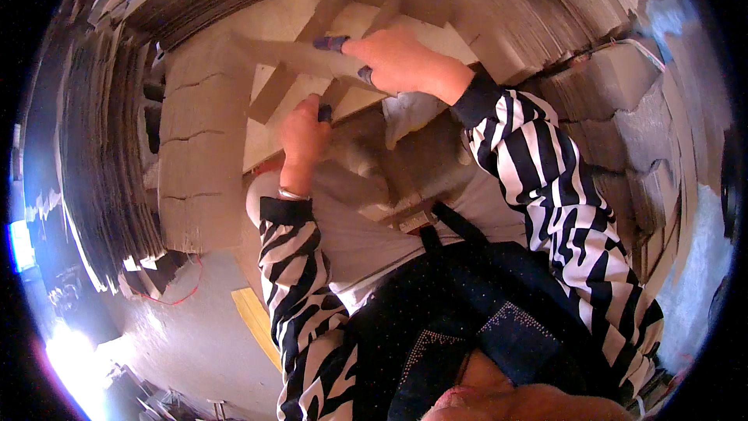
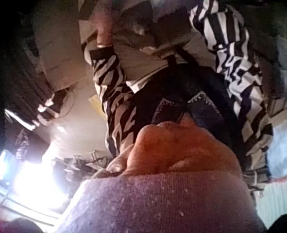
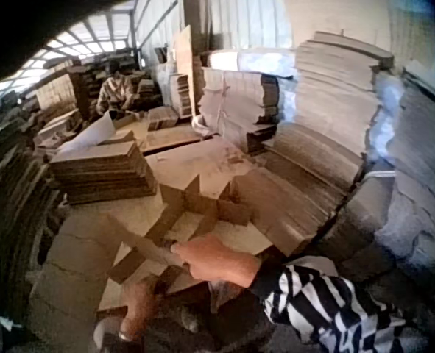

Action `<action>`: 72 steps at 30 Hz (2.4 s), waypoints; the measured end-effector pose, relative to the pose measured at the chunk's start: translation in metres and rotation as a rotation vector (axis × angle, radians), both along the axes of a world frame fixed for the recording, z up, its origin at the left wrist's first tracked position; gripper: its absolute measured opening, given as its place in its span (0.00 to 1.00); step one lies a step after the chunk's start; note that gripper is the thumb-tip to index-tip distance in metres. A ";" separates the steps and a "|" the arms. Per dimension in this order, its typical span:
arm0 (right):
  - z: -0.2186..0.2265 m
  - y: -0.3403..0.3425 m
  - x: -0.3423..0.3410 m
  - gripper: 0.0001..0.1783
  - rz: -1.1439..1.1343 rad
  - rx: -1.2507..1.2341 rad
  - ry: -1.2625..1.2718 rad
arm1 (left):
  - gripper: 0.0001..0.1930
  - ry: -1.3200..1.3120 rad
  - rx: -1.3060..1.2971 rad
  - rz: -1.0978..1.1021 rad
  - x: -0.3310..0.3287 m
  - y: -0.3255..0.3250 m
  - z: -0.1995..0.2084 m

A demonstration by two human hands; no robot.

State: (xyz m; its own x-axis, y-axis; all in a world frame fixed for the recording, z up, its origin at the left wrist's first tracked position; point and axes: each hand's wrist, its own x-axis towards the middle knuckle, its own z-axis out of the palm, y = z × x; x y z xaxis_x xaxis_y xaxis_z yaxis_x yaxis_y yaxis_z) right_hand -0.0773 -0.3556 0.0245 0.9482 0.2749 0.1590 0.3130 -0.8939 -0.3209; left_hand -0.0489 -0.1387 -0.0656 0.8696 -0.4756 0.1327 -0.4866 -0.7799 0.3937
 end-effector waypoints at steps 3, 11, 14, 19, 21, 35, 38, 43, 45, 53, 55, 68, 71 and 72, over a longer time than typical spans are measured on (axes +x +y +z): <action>-0.026 -0.008 -0.003 0.25 0.031 -0.005 0.001 | 0.08 -0.038 0.011 -0.014 0.001 0.003 -0.012; -0.099 -0.020 -0.034 0.16 0.027 -0.003 -0.051 | 0.10 -0.018 0.012 -0.027 -0.003 0.000 -0.006; -0.112 -0.026 -0.059 0.15 -0.011 0.057 -0.034 | 0.10 -0.253 -0.180 -0.090 -0.002 -0.004 0.009; -0.108 -0.029 -0.062 0.19 -0.038 0.064 -0.043 | 0.09 -0.493 0.154 0.216 0.025 -0.005 0.027; -0.088 -0.030 -0.063 0.20 -0.029 0.005 -0.031 | 0.09 -0.444 0.291 0.242 0.055 0.002 0.005; -0.074 -0.011 -0.046 0.18 0.050 0.256 0.231 | 0.14 -0.433 0.027 0.266 0.069 0.022 0.009; -0.059 -0.058 -0.061 0.21 -0.134 0.303 0.163 | 0.16 -0.515 -0.074 0.186 0.070 -0.015 0.018; -0.038 -0.164 -0.082 0.30 -0.687 -0.267 -0.180 | 0.18 -0.301 0.234 0.175 0.092 -0.032 0.023; -0.054 -0.200 -0.087 0.30 -0.883 -0.506 0.171 | 0.18 -0.188 0.308 0.188 0.107 -0.028 0.014; -0.027 -0.199 -0.058 0.14 -0.657 -0.163 -0.481 | 0.16 -0.012 0.333 0.284 0.110 -0.004 0.007; -0.015 -0.176 -0.036 0.14 -0.583 -0.024 -0.482 | 0.16 -0.003 0.283 0.282 0.115 -0.003 -0.002; -0.057 -0.159 0.051 0.14 -0.591 0.608 -0.500 | 0.18 0.010 0.199 0.288 0.118 0.007 -0.009; -0.041 -0.123 0.030 0.14 -0.367 0.747 -0.485 | 0.18 -0.049 0.125 0.255 0.111 -0.006 -0.007; -0.046 -0.115 0.024 0.15 -0.307 0.690 -0.464 | 0.19 -0.068 0.099 0.231 0.111 -0.015 -0.007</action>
